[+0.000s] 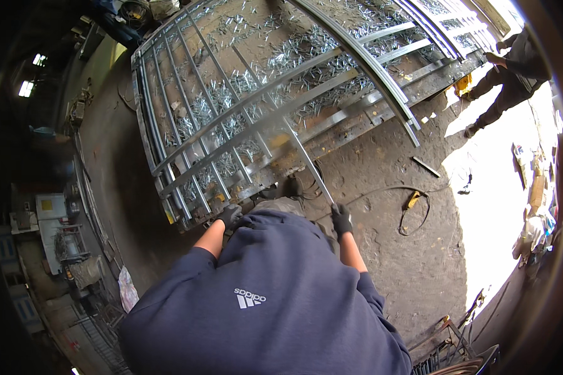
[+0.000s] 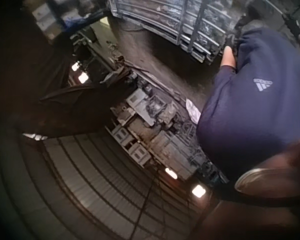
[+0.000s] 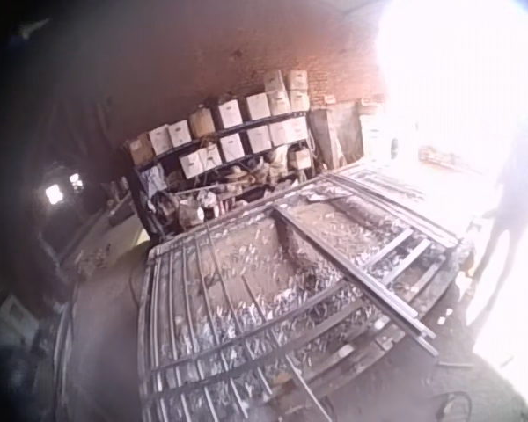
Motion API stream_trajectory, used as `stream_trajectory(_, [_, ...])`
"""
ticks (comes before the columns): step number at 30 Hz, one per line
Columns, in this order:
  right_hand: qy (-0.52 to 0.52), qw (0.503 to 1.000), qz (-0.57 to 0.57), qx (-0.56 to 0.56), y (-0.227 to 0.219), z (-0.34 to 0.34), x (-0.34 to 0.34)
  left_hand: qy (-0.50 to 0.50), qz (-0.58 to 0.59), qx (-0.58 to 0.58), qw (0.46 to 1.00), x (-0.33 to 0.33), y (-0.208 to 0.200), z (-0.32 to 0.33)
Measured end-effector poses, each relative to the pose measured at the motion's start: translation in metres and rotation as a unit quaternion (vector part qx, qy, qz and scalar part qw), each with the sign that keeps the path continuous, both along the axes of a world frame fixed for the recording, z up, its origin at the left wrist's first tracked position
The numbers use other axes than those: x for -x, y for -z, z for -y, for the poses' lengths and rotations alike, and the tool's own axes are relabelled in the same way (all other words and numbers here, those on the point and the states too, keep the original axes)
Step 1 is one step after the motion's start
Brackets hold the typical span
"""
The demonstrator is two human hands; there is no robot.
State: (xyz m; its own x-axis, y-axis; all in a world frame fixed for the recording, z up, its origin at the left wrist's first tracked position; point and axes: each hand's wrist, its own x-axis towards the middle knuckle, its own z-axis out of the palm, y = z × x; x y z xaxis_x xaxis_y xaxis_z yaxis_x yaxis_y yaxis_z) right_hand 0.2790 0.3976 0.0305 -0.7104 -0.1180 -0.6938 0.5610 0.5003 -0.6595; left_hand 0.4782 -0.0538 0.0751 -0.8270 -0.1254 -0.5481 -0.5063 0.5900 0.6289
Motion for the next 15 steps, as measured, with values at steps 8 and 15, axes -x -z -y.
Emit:
stream_trajectory(8, [-0.146, 0.981, -0.067, 0.113, -0.015, 0.022, 0.044, -0.368, 0.124, -0.167, 0.906, -0.024, 0.013, 0.011])
stream_trajectory(15, [0.053, 0.978, 0.151, 0.132, -0.023, 0.02, 0.03, 0.094, 0.006, 0.091, 0.991, -0.068, 0.022, 0.02])
